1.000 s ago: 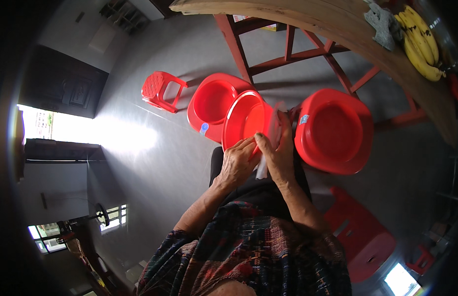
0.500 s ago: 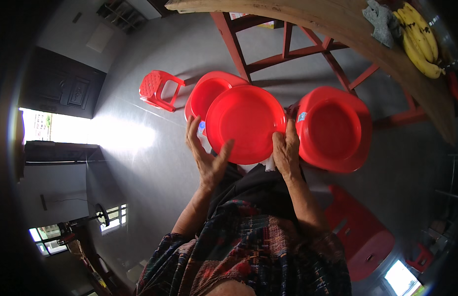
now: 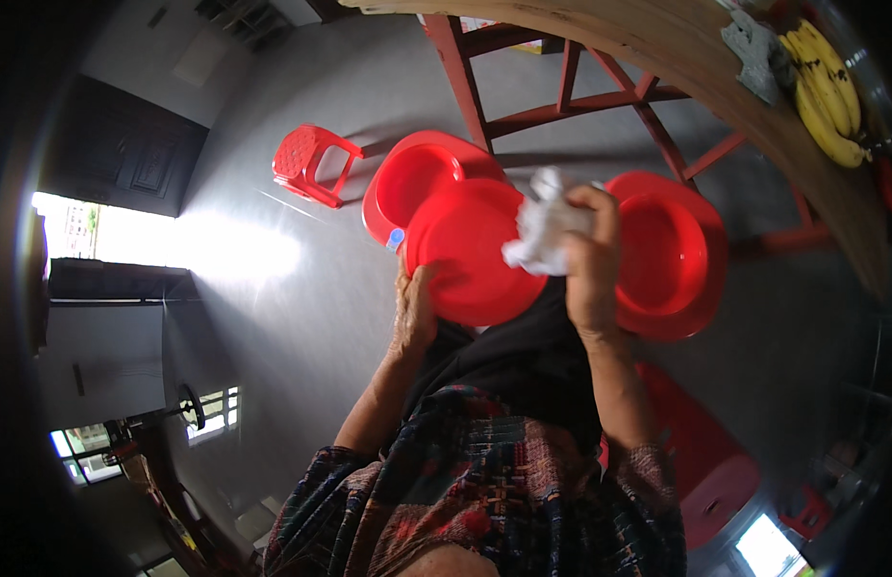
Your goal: The person sits on a low stool and wipes the interior and exterior surfaces of red plastic basins using a white cloth. They handle the basins one at a time, rotating them to clean different sides, and occasionally stack them on top of each other.
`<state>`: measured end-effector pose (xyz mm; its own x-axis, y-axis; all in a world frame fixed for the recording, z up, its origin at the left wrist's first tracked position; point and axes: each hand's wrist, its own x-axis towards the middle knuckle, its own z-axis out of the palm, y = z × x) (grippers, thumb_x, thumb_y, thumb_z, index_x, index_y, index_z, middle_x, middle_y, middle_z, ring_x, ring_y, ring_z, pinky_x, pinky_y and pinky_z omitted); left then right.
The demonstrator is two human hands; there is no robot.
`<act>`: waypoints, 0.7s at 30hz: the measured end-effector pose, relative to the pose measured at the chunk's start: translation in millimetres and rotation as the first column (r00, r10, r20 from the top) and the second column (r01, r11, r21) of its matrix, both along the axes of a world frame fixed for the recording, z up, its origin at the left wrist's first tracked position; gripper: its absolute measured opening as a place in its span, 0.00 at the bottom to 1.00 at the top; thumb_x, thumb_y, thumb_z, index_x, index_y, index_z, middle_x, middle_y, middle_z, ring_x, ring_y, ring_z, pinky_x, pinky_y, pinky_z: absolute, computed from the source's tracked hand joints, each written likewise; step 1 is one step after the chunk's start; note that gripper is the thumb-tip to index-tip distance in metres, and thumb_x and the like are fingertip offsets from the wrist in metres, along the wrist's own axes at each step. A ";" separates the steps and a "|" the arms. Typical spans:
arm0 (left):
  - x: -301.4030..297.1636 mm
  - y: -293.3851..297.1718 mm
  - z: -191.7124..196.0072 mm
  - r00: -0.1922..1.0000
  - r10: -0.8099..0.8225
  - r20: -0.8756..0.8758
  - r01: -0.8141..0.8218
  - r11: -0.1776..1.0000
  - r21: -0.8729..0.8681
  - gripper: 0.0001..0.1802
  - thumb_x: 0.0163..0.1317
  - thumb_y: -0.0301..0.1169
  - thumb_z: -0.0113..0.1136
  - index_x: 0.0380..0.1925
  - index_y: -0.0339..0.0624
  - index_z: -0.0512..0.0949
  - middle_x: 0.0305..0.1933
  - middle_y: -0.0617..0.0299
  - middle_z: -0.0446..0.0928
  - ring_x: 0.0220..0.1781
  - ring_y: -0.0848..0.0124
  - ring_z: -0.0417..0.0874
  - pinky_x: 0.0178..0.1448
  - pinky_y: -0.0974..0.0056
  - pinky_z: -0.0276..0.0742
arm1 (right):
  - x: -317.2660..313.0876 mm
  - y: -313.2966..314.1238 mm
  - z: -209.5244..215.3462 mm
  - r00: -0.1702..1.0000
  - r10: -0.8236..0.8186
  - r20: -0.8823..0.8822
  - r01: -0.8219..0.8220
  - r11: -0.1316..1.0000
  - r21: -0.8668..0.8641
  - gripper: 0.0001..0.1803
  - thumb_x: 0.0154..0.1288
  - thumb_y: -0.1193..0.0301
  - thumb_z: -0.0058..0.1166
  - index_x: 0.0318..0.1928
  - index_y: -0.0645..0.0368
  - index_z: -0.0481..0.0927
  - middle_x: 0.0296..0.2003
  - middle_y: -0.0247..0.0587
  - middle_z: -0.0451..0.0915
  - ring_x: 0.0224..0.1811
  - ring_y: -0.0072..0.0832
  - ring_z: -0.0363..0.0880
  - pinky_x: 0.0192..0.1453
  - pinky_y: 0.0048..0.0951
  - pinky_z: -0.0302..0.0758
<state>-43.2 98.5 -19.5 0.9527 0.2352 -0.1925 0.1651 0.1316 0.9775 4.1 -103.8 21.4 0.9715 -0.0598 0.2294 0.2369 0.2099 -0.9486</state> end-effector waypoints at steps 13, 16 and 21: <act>2.2 -12.7 3.3 0.998 -0.057 0.024 0.053 0.990 0.134 0.30 0.71 0.46 0.42 0.65 0.37 0.59 0.59 0.51 0.70 0.59 0.65 0.71 0.63 0.63 0.66 | -4.2 1.8 -37.8 0.821 0.550 0.151 0.271 -0.144 -0.952 0.21 0.57 0.75 0.47 0.52 0.67 0.74 0.61 0.56 0.60 0.64 0.47 0.63 0.61 0.38 0.71; 4.5 -19.9 9.8 0.997 -0.065 -0.039 0.069 0.990 0.122 0.30 0.71 0.46 0.42 0.65 0.37 0.59 0.58 0.51 0.71 0.59 0.65 0.71 0.63 0.63 0.65 | -20.1 8.9 -17.8 0.857 0.417 -0.303 -0.266 -0.147 -0.953 0.22 0.57 0.74 0.47 0.53 0.67 0.73 0.52 0.54 0.68 0.50 0.45 0.75 0.50 0.35 0.78; 4.1 -22.0 3.5 0.988 -0.096 -0.118 0.107 0.990 0.088 0.28 0.71 0.44 0.41 0.64 0.36 0.60 0.58 0.51 0.71 0.59 0.65 0.71 0.63 0.64 0.65 | -31.3 35.2 -28.8 0.806 0.579 0.123 -0.064 0.292 -0.954 0.08 0.58 0.79 0.46 0.39 0.66 0.73 0.40 0.52 0.70 0.38 0.41 0.78 0.36 0.35 0.80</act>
<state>-39.1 76.5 -15.9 0.9457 0.1607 -0.2825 0.2835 0.0174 0.9588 -27.2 -68.6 -7.4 0.6517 0.7198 0.2392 0.7360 -0.5238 -0.4289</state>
